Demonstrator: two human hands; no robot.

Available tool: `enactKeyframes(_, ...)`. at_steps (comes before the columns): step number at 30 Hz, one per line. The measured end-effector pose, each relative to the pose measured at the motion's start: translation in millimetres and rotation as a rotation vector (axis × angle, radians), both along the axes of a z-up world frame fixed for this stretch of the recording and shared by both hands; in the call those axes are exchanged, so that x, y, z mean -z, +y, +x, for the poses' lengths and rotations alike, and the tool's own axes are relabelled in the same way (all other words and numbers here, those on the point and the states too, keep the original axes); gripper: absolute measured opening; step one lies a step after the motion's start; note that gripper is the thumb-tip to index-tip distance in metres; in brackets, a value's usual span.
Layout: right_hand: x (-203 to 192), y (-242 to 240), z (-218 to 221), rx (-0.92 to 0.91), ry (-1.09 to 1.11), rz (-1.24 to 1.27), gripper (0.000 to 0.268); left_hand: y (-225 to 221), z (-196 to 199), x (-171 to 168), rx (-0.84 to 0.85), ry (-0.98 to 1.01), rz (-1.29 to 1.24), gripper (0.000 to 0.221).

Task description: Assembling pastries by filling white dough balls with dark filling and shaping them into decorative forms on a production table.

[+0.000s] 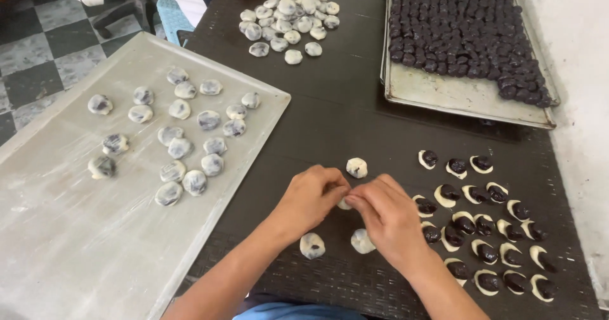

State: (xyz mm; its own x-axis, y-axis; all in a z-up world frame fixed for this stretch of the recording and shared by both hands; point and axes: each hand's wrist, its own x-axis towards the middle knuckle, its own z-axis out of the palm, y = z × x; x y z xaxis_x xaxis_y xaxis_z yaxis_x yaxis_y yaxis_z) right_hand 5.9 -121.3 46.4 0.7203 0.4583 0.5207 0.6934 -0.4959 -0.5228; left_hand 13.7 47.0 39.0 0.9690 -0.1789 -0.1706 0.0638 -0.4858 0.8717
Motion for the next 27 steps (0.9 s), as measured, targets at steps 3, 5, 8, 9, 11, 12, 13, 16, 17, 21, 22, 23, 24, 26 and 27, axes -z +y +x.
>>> enactKeyframes(3,25.2,3.9,7.3,0.085,0.206,-0.142,0.013,0.2,-5.6,26.1,0.078,-0.284,0.151,0.028)
enactKeyframes(5,24.3,11.0,7.5,0.112,0.214,-0.175,0.01,1.3,-13.2,17.7,0.076,-0.336,0.179,0.044)
enactKeyframes(8,30.7,18.5,6.1,0.126,0.165,-0.15,0.006,1.4,-26.6,16.5,0.082,-0.485,0.227,0.066)
enactKeyframes(9,33.6,20.9,6.3,0.107,0.102,-0.091,0.014,1.5,-30.9,17.6,0.085,-0.587,0.248,0.071)
enactKeyframes(11,35.6,14.7,8.9,0.111,0.059,-0.147,0.007,3.6,-36.4,22.9,0.025,-0.649,0.355,0.072)
enactKeyframes(12,36.6,12.0,10.8,0.117,0.018,-0.201,0.008,5.0,-38.6,25.6,-0.034,-0.707,0.463,0.072)
enactKeyframes(13,35.9,6.5,7.7,0.117,0.017,-0.202,0.008,5.2,-38.0,30.8,-0.034,-0.708,0.462,0.072)
enactKeyframes(16,37.0,-1.1,-1.8,0.197,0.002,-0.422,0.043,5.6,-37.9,45.6,-0.137,-0.698,0.587,0.035)
enactKeyframes(17,37.5,2.0,-3.7,0.167,-0.042,-0.369,0.026,5.2,-36.3,47.5,-0.132,-0.664,0.532,0.025)
enactKeyframes(21,33.0,12.2,-3.7,0.144,0.152,-0.206,0.014,5.8,-35.3,43.6,-0.112,-0.601,0.301,0.007)
enactKeyframes(22,30.3,13.6,-3.1,0.145,0.152,-0.205,0.014,4.9,-37.1,44.7,-0.11,-0.601,0.301,0.007)
enactKeyframes(23,27.6,15.5,-1.9,0.185,0.223,-0.167,0.012,4.2,-38.7,46.0,-0.096,-0.674,0.347,0.01)
enactKeyframes(24,25.0,17.5,-0.8,0.224,0.294,-0.128,0.019,3.8,-40.4,47.5,-0.081,-0.747,0.393,0.015)
enactKeyframes(26,23.5,24.5,-4.6,0.17,0.211,-0.036,0.008,3.5,-44.7,48.2,-0.092,-0.824,0.423,0.021)
enactKeyframes(27,22.6,27.9,-6.1,0.118,0.125,0.058,0.007,3.2,-46.5,48.6,-0.1,-0.905,0.453,0.03)
